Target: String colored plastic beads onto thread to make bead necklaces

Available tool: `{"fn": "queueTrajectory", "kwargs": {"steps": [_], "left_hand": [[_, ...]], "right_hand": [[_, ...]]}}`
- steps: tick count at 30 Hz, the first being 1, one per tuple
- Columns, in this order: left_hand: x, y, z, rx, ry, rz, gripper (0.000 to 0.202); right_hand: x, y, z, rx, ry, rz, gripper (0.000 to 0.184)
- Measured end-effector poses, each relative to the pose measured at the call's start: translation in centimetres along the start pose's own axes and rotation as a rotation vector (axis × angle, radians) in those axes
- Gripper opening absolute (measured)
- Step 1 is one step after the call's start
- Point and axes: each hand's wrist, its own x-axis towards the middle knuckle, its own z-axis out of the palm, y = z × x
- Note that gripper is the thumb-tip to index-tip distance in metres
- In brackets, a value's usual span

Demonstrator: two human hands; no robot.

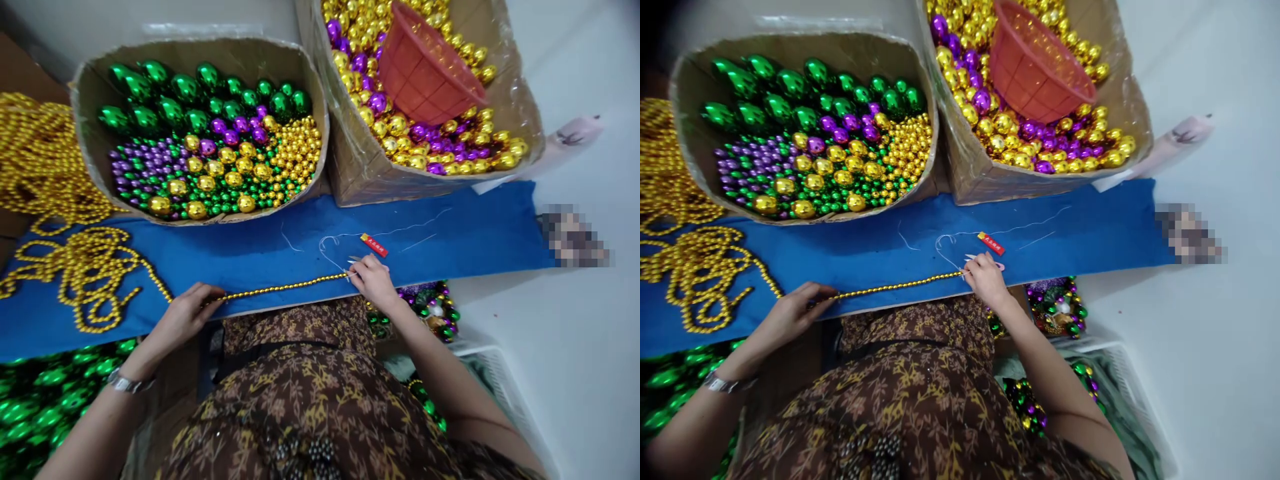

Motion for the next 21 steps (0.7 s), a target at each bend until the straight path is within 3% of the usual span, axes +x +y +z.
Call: {"fn": "queueTrajectory", "kwargs": {"steps": [10,21], "left_hand": [[-0.2,0.5,-0.6,-0.048,-0.03,-0.025,0.019],[0.5,1.1,-0.5,0.134,-0.033,0.058,0.016]], "right_hand": [[-0.1,0.7,0.6,-0.023,0.069,-0.105,0.033],[-0.1,0.4,0.0,-0.059,0.05,-0.101,0.032]]}}
